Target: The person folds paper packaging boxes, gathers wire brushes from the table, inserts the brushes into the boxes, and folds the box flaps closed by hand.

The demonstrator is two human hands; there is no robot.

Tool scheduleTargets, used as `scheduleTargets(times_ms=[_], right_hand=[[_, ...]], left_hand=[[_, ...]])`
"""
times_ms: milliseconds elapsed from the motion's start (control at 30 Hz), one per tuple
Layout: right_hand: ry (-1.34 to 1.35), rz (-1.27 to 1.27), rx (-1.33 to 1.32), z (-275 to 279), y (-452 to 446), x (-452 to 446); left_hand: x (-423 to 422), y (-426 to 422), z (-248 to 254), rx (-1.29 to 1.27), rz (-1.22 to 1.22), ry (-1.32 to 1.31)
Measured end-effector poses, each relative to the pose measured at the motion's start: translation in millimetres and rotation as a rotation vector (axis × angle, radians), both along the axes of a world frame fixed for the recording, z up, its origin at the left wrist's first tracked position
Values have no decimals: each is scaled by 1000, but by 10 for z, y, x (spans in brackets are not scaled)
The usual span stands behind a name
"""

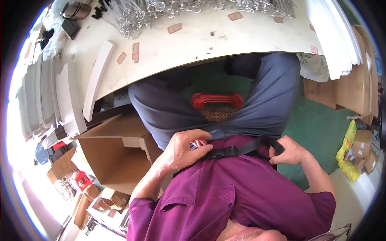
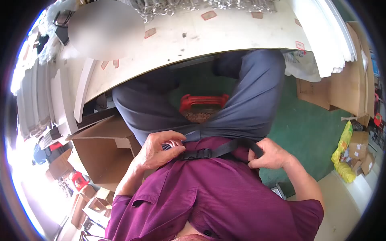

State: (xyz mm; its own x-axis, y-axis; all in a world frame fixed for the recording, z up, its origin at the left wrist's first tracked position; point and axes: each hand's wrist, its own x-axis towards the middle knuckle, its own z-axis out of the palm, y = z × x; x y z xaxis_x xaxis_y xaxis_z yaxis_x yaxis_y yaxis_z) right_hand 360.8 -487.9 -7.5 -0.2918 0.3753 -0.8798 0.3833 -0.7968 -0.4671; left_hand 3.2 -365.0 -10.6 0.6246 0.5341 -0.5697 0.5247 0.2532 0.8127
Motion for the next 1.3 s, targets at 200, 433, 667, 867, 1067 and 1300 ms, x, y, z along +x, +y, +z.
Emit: scheduleTargets(times_ms=[200,433,667,867,1067,1300], right_hand=[[67,1,27,37,1,-48],[85,46,3,48,62,-75],[84,-42,-68,90,65,-125],[120,-66,-134,80,155,-103],[-268,-367,259,-311,211,202],[-655,-47,996,-161,599,77]], left_hand=[[212,135,78,167,-224,-89],[401,156,114,213,-346,-56],[508,234,73,257,-499,-168],[526,250,51,204,-493,-168],[467,260,40,191,-459,-192],[143,552,118,376,-45,-174]])
